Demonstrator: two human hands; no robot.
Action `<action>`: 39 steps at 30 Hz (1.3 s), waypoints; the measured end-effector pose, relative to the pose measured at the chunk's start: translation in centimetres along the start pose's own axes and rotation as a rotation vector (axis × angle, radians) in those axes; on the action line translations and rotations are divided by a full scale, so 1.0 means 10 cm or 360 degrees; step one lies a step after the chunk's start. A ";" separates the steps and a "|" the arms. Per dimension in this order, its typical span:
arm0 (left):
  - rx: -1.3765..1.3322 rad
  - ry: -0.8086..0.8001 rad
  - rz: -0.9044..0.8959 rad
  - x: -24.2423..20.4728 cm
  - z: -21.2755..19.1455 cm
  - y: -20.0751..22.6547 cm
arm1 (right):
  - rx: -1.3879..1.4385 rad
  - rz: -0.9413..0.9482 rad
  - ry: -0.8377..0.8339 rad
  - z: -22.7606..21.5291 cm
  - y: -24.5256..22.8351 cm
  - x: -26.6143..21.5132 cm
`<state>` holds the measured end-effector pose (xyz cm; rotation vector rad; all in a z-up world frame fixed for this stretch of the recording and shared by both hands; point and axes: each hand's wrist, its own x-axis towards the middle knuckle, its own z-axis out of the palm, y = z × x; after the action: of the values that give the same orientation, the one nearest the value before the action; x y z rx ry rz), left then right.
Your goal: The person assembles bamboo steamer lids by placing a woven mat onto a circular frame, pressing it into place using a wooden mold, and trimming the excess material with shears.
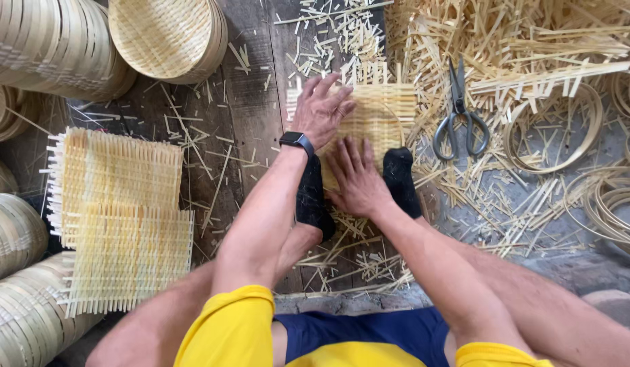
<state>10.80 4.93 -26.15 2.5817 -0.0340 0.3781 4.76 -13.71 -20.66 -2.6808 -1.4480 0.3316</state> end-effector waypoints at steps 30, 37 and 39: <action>-0.1142 -0.0564 -0.1049 0.29 0.49 -0.44 | 0.1364 0.0863 0.0261 0.17 1.40 0.87; -0.1024 -0.0629 -0.1148 0.28 0.57 -0.55 | 0.1279 0.1195 -0.0178 0.54 1.50 0.76; -0.1081 -0.0627 -0.1173 0.28 0.63 -0.61 | 0.1343 0.1174 -0.0174 0.66 1.58 0.81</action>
<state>15.76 7.14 -33.55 1.7877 0.5365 -0.3632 20.51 -15.90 -30.99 -2.3215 -0.1373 0.8913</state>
